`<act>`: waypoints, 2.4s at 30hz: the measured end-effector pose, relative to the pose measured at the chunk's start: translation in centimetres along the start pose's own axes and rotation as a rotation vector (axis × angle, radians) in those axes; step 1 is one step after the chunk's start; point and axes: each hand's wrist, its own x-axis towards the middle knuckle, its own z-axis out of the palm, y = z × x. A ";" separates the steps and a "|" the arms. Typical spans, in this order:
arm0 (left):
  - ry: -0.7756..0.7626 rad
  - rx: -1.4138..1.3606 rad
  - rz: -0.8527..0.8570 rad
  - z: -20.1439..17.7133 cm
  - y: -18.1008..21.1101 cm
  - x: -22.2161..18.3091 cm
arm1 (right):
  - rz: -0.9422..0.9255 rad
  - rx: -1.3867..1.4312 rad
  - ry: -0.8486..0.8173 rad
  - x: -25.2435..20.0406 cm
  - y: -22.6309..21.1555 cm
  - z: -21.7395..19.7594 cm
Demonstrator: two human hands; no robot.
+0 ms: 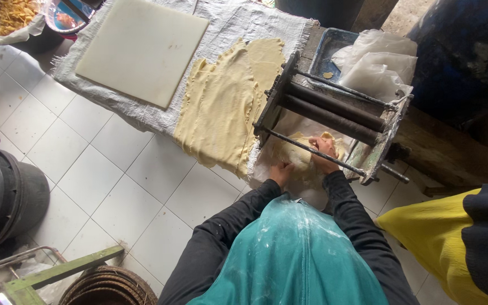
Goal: The person processes dough using a manual rolling machine, feeding the dough through the rollers and turning a crank by hand to create thin sheets.
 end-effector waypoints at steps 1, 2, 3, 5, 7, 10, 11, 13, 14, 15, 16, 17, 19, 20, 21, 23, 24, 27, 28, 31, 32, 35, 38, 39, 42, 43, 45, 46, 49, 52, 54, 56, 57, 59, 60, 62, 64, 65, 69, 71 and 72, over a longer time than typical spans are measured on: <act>-0.004 0.004 0.000 0.0 0.0 -0.1 | 0.003 0.097 -0.004 0.0 0.5 0.1; 0.014 -0.014 -0.012 0.3 0.3 0.2 | 0.007 0.098 0.005 0.2 0.7 0.0; 0.031 -0.031 -0.023 0.5 0.6 0.4 | -0.022 0.107 0.017 0.3 0.7 0.0; 0.000 -0.126 -0.103 0.3 1.1 1.0 | -0.042 0.112 0.030 0.1 1.1 0.0; -0.021 -0.222 -0.181 0.5 1.5 1.4 | -0.052 0.234 0.047 0.4 1.2 0.1; -0.031 -0.016 0.023 1.2 2.3 1.9 | -0.092 0.166 0.082 0.6 1.1 0.2; -0.017 0.069 0.073 1.4 2.5 2.2 | -0.093 0.165 0.086 0.8 0.9 0.2; -0.006 0.158 0.126 1.2 2.8 2.6 | -0.032 0.177 0.074 1.3 0.6 0.3; -0.001 0.150 0.131 1.0 2.7 2.8 | -0.029 0.178 0.079 1.4 0.6 0.3; 0.004 0.143 0.135 0.9 2.7 3.1 | 0.015 0.193 0.047 1.6 0.6 0.3; -0.002 0.146 0.136 0.7 2.8 3.5 | 0.061 0.208 0.013 1.7 0.7 0.4; 0.009 0.142 0.158 0.6 2.9 4.0 | 0.067 0.210 0.018 2.0 0.6 0.4; 0.016 0.141 0.177 0.6 3.2 4.8 | 0.172 0.321 -0.006 2.3 0.4 0.6; 0.039 0.147 0.178 0.7 3.5 5.4 | 0.175 0.321 -0.004 2.5 0.5 0.6; 0.062 0.153 0.180 0.7 3.8 5.8 | 0.129 0.350 0.003 2.6 0.5 0.6; 0.011 0.118 0.194 0.7 3.9 6.1 | 0.079 0.375 0.008 2.7 0.6 0.5; -0.036 0.084 0.209 0.6 4.0 6.2 | 0.107 0.415 0.029 2.7 0.6 0.6; -0.229 -0.348 0.024 0.3 4.5 5.6 | 0.103 0.470 0.041 2.6 1.0 0.2; -0.228 -0.348 0.022 0.0 4.8 5.3 | 0.076 0.486 0.039 2.5 1.1 0.0; -0.432 -0.411 -0.024 -2.4 6.8 3.8 | 0.075 0.655 -0.106 0.9 0.9 -1.3; -0.560 -0.398 0.012 -3.5 7.4 3.4 | 0.079 0.656 -0.103 0.0 0.1 -1.8; -0.752 -0.339 -0.015 -6.7 9.0 2.1 | -0.008 0.880 -0.357 -4.0 -2.4 -3.5; -0.874 -0.300 -0.092 -10.3 12.0 0.7 | -0.391 0.600 -0.331 -7.7 -4.9 -6.6; -0.933 -0.309 -0.116 -11.3 13.4 0.0 | -0.256 0.886 -0.508 -8.8 -5.9 -7.7; -1.065 -0.409 -0.010 -12.6 18.8 -1.9 | -0.083 1.091 -0.669 -12.4 -9.0 -11.0; -1.066 -0.408 -0.008 -12.7 20.9 -2.5 | -0.060 1.013 -0.658 -13.1 -10.0 -12.2; -1.165 -0.411 0.112 -12.7 25.0 -3.4 | -0.150 0.976 -0.599 -13.8 -11.7 -15.2; -1.171 -0.409 0.118 -12.6 26.8 -3.5 | -0.239 0.938 -0.541 -14.2 -12.5 -16.7; -0.997 0.209 0.763 -10.9 31.3 -1.3 | -0.604 0.380 -0.221 -12.3 -14.1 -21.5; -0.837 0.393 1.088 -7.6 33.9 4.0 | -0.607 0.038 -0.044 -7.8 -15.3 -23.8; -0.781 0.516 1.205 -5.2 34.5 7.7 | -0.438 -0.090 -0.067 -4.7 -15.7 -24.2; -0.731 0.651 1.217 -4.0 34.2 10.7 | -0.339 -0.162 -0.050 -1.5 -16.0 -23.7; -0.671 0.784 1.210 -3.4 34.0 11.8 | -0.310 -0.186 -0.023 -0.6 -16.1 -23.3; -0.632 0.905 1.162 -2.5 33.4 13.0 | -0.326 -0.244 0.078 0.0 -15.9 -22.6; -0.588 1.023 1.090 -2.3 33.1 13.3 | -0.341 -0.298 0.159 0.2 -15.8 -22.3; -0.571 1.004 1.121 -1.9 32.8 13.5 | -0.340 -0.291 0.167 0.5 -15.7 -22.1; -0.560 0.981 1.136 -1.8 32.6 13.5 | -0.332 -0.281 0.160 0.6 -15.3 -21.9; -0.597 0.977 1.136 -1.8 32.4 13.6 | -0.323 -0.276 0.129 0.7 -15.1 -21.9; -0.649 1.095 1.092 -1.5 32.4 12.9 | -0.317 -0.262 0.126 0.6 -14.8 -21.7; -0.629 1.041 1.084 -1.3 32.4 12.8 | -0.349 -0.323 0.180 0.6 -14.7 -21.5; -0.610 0.984 1.081 -1.1 32.4 12.8 | -0.379 -0.389 0.237 0.6 -14.5 -21.5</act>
